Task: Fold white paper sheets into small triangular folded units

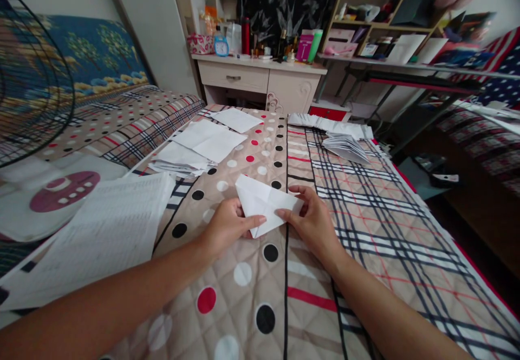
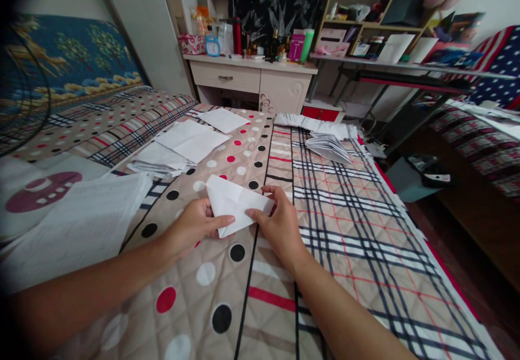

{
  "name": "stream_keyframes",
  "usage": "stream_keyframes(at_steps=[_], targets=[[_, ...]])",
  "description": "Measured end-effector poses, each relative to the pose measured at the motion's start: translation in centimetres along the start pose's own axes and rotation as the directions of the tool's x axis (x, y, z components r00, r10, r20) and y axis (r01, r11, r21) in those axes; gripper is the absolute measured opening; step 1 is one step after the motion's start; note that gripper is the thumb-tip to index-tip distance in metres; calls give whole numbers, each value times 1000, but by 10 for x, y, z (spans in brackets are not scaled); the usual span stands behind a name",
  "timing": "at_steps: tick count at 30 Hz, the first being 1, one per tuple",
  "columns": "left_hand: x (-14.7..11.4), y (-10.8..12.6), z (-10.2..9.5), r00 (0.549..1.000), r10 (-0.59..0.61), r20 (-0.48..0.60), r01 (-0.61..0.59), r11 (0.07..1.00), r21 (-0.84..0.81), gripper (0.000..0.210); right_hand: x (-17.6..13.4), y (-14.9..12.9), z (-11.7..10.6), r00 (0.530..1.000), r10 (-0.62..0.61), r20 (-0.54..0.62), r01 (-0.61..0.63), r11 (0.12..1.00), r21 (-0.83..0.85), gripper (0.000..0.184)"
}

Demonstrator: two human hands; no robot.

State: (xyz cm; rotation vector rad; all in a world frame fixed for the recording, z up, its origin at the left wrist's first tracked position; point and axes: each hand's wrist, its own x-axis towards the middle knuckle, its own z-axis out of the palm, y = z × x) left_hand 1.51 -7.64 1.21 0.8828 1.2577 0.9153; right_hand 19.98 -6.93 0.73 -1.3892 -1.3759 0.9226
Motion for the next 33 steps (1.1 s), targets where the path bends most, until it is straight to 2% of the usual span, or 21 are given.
stream_keyframes(at_steps=[3,4,6,8,9,11,18,25,29,33], targets=[[5,-5,3,993,85,-80,-92,992,-83,46,-2,-2,1,990,-48,-130,68,986,156,60],[7,-7,4,987,116,-107,-126,988,-91,45,-3,-2,2,992,-27,-124,56,969,241,60],[10,-10,6,977,160,-142,-172,982,-77,44,-6,-4,5,998,58,3,-54,922,382,50],[11,-11,8,974,174,-147,-186,980,-74,44,-8,-7,9,975,135,175,-199,878,435,37],[11,-10,9,975,176,-138,-188,979,-81,43,-9,-8,11,962,156,224,-243,863,443,35],[11,-9,12,976,182,-117,-193,977,-95,41,-10,-9,15,954,175,244,-272,848,454,36],[10,-3,21,984,168,-56,-171,983,-59,38,-10,-9,22,962,207,181,-269,844,464,35],[14,-7,21,987,150,52,-148,988,-39,30,-13,-5,24,977,172,129,-214,842,495,21],[14,-8,18,981,148,129,-139,987,-76,29,-13,-6,22,976,211,60,-214,861,461,21],[12,-6,18,981,110,158,-96,991,-99,32,-14,-8,22,976,207,66,-215,881,422,27]])
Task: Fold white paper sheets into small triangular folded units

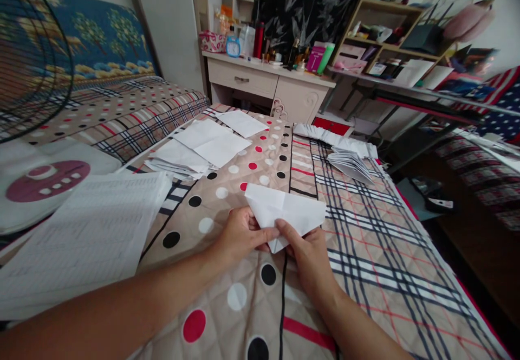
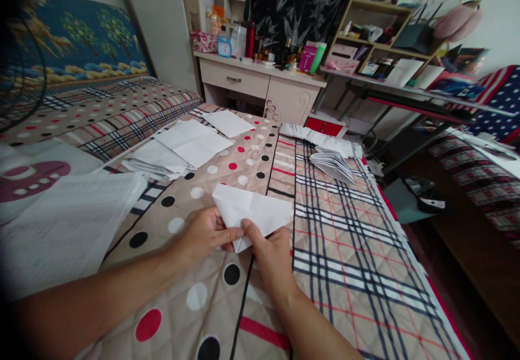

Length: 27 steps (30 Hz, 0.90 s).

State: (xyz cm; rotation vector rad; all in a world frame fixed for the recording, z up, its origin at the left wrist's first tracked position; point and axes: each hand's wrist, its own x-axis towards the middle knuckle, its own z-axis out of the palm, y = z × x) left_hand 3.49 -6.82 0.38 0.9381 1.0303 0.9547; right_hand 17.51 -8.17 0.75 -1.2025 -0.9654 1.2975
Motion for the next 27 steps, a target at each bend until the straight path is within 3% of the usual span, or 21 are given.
stream_keyframes(at_steps=[5,10,12,16,27], targets=[[0,1,-2,999,3,40,-3,1000,5,47,-2,-1,0,997,-22,-70,23,1000,2,39],[0,8,-15,976,207,-72,-205,978,32,79,-1,2,-5,996,14,-93,-11,1000,25,39],[1,12,-20,968,248,-44,-243,966,89,69,-1,3,-7,995,24,-94,-21,999,34,41],[4,15,-25,985,173,17,-173,974,143,34,-2,6,-10,998,24,-53,-21,998,59,48],[7,19,-28,996,88,20,-90,993,75,31,-4,-2,-8,1000,3,-3,-3,999,-36,30]])
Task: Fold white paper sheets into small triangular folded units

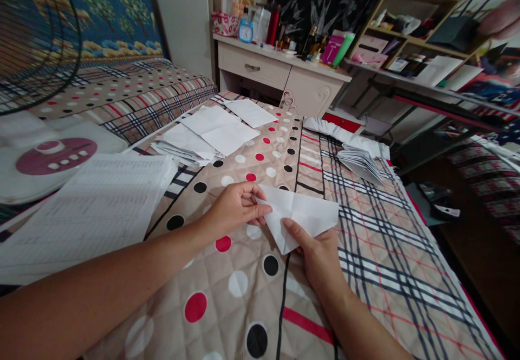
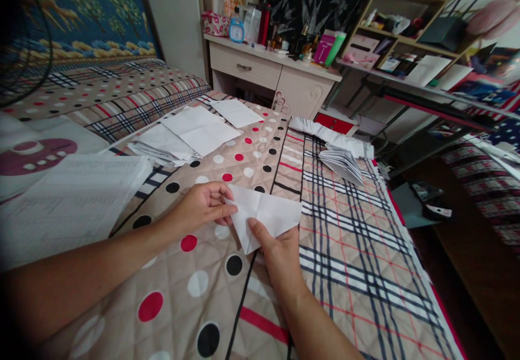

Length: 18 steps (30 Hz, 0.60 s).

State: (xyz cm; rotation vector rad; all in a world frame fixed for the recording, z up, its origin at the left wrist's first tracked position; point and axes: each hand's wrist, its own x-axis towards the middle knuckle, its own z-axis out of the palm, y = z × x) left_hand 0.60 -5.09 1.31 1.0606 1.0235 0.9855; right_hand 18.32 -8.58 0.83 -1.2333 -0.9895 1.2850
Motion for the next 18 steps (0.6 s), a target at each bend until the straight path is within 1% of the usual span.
stream_keyframes(at_steps=[4,8,13,18], targets=[[0,1,1,999,-30,-20,30,1000,0,34,-1,-2,1,1000,-10,8,10,999,-53,20],[0,-2,0,998,-70,-3,70,997,41,33,-2,-5,2,999,-41,5,41,996,-83,21],[-1,-1,2,999,-48,-13,48,998,29,32,-2,-6,2,998,-58,-14,56,993,-105,19],[-4,2,4,999,-30,-33,31,999,36,26,0,-3,0,998,-64,-19,61,989,-134,19]])
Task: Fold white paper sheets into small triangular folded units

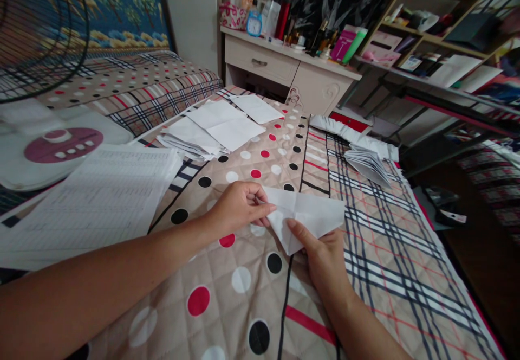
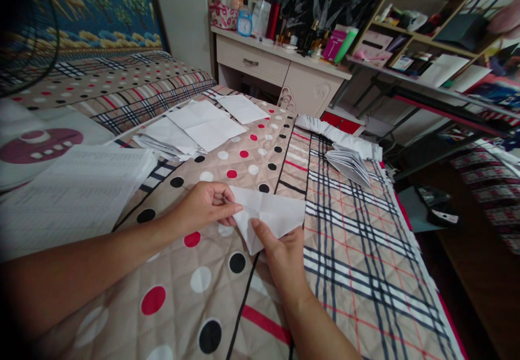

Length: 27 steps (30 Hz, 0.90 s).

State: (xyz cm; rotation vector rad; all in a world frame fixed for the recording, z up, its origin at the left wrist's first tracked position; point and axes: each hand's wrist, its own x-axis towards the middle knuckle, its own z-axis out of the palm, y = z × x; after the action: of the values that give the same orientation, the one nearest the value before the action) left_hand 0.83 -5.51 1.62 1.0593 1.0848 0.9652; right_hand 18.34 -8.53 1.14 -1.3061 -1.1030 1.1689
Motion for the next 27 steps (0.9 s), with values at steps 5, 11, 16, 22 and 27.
stream_keyframes(at_steps=[5,11,16,22,27], targets=[[-1,-2,1,999,28,-15,-28,999,22,28,-1,-1,0,1000,23,-4,-23,1000,-4,18],[-1,-4,-2,996,92,-9,-92,995,23,33,-1,0,-1,1000,-12,-4,12,1000,25,20],[-1,-3,-5,994,109,21,-110,993,52,51,1,4,-2,1000,-27,-3,27,997,66,24],[-2,1,-4,994,108,20,-110,987,119,50,1,9,-4,1000,-2,-12,3,996,93,26],[-2,1,-4,993,117,6,-117,993,18,54,2,10,-3,1000,20,-16,-17,986,163,24]])
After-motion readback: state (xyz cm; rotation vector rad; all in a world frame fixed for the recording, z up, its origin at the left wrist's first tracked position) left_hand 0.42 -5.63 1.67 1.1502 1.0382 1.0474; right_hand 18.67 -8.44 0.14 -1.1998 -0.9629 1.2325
